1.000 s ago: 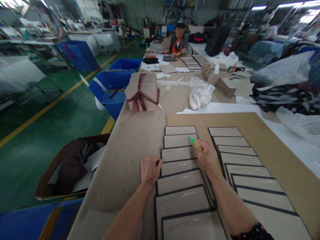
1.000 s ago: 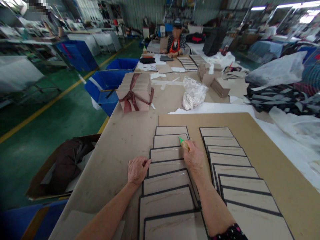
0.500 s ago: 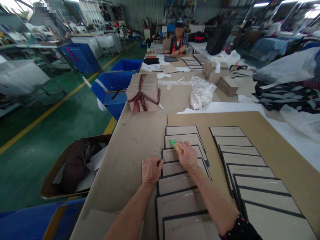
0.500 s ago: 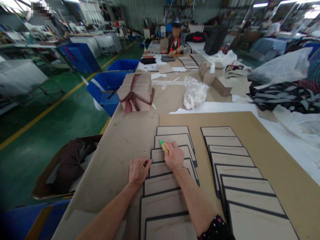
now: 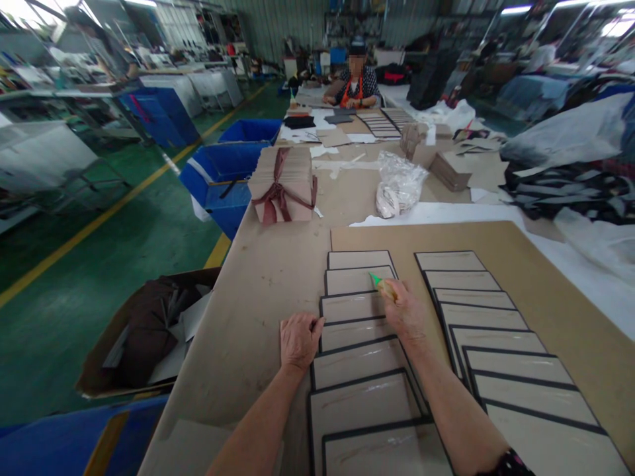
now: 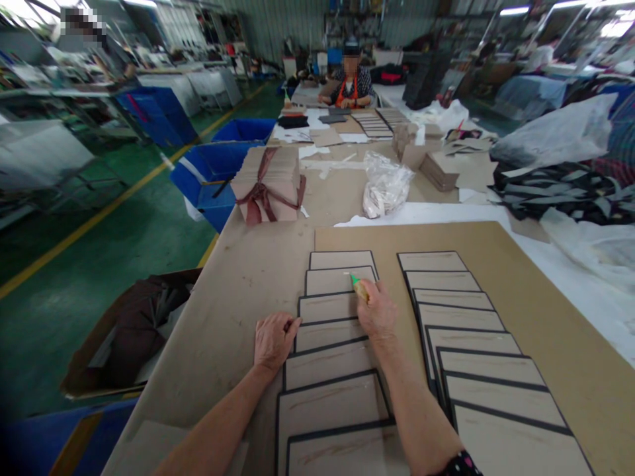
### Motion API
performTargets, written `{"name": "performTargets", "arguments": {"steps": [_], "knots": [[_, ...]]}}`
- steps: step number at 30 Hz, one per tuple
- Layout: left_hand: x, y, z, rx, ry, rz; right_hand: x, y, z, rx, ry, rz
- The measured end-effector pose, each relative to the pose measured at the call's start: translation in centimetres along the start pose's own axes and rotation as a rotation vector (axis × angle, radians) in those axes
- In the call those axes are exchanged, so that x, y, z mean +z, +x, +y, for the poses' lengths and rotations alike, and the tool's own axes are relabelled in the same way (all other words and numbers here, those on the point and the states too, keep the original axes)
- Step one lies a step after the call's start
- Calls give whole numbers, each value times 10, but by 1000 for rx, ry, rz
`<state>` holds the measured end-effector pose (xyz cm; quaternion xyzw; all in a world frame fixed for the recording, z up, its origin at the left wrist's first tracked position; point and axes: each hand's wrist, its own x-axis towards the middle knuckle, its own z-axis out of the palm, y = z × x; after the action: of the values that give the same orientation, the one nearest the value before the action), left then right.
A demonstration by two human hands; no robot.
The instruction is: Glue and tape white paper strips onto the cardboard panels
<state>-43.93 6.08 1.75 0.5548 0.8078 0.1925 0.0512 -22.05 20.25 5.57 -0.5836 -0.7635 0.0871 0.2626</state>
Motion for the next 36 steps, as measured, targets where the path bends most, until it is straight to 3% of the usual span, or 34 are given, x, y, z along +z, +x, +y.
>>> {"name": "performTargets", "arguments": {"steps": [5,8,11,17,25,28,31,36], "knots": [[0,0,0,5,-2,3,24,-8,-45,-143,72,-62],[1,0,-1,-1,5,3,31,-10,-60,-205,125,-99],[1,0,-1,-5,7,2,27,-11,-51,-210,157,-103],[0,0,0,-3,4,-5,10,-4,-13,-78,129,-33],[0,0,-1,2,4,-1,30,-9,-56,-162,214,-102],[0,0,-1,5,9,6,34,-2,-41,-80,316,-26],[1,-1,-2,10,4,11,31,18,-5,40,393,127],[-1,0,-1,9,-3,-1,20,58,39,81,236,218]]}}
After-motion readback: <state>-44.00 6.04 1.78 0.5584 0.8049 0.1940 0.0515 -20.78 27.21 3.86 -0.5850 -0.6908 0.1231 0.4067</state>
